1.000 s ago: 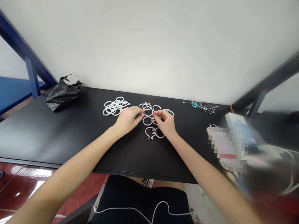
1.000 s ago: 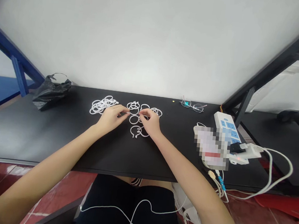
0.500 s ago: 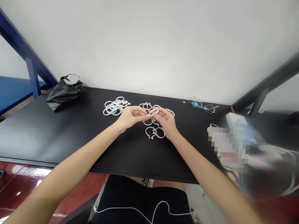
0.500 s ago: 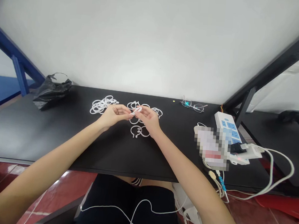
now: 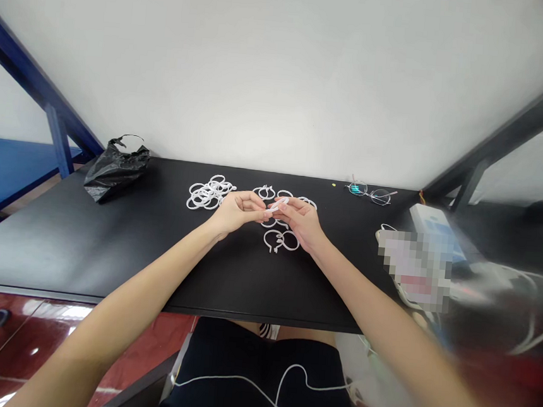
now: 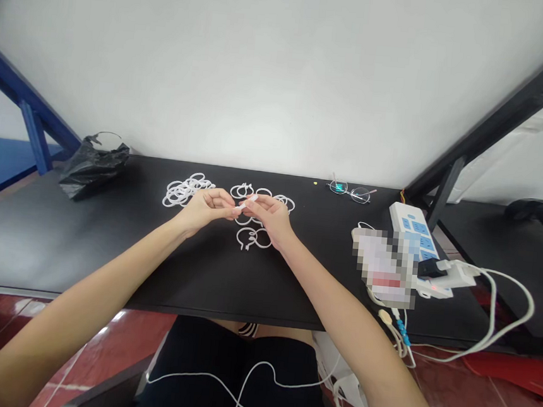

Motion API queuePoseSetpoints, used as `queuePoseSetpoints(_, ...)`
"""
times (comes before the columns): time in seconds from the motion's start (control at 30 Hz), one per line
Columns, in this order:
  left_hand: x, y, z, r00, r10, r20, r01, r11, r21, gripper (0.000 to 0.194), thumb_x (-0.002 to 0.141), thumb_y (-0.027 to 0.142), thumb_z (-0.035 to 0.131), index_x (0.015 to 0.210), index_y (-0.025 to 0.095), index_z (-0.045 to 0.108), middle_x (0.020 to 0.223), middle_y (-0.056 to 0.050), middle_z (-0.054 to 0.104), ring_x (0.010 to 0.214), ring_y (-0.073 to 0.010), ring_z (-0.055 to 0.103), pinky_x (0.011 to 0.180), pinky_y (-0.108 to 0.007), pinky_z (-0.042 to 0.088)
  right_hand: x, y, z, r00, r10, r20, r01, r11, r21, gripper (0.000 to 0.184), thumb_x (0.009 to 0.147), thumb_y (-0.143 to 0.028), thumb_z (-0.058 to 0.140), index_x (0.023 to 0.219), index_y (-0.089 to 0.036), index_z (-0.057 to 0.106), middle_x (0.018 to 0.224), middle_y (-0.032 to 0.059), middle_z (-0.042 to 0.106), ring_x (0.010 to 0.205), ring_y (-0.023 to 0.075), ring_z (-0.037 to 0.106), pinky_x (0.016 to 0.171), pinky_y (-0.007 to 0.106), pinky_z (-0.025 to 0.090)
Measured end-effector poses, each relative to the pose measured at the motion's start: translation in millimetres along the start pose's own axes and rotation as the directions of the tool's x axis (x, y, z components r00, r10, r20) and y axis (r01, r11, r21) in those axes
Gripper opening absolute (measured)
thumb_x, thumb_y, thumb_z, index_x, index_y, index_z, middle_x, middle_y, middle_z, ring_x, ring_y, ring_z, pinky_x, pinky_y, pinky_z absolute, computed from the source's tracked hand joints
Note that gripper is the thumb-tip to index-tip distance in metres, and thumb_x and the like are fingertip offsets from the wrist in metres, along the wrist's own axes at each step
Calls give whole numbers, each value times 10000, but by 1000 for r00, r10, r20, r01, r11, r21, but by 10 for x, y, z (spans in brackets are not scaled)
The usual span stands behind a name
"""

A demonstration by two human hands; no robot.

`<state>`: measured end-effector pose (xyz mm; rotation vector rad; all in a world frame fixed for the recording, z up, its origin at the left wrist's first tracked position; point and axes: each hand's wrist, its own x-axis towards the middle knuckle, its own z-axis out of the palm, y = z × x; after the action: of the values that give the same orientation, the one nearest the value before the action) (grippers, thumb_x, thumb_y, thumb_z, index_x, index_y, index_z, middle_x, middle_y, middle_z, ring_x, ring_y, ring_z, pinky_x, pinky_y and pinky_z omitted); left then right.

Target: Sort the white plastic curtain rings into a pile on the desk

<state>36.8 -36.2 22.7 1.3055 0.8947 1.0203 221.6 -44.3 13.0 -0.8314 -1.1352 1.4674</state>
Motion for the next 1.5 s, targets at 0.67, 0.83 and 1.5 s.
queuePoseSetpoints(0.67, 98, 54, -424, 829, 491, -269, -118, 623, 773, 172, 808, 334, 632, 874, 190, 697, 903, -71, 729, 929, -248, 652, 890, -404, 473, 26, 125, -16, 961, -171, -216, 120, 965, -232, 376, 690, -537, 765, 821, -188, 715, 756, 45, 737, 667, 168, 691, 708, 336, 591)
queuePoseSetpoints(0.83, 87, 35, -622, 859, 487, -156, 30, 256, 966, 138, 816, 265, 568, 812, 215, 696, 894, -83, 727, 923, -298, 615, 906, -462, 403, 36, 119, -39, 955, -169, -243, 109, 964, -241, 354, 699, -537, 751, 787, -197, 702, 726, 37, 727, 614, 151, 664, 643, 313, 585)
queuePoseSetpoints(1.5, 100, -94, -648, 886, 450, -116, 58, 140, 988, 132, 770, 217, 550, 797, 218, 679, 845, -85, 733, 854, -297, 596, 946, -512, 347, 6, 224, -134, 907, -415, 72, 308, 537, -786, 197, 712, -124, 565, 854, -213, 668, 874, 39, 725, 769, 199, 685, 785, 373, 553)
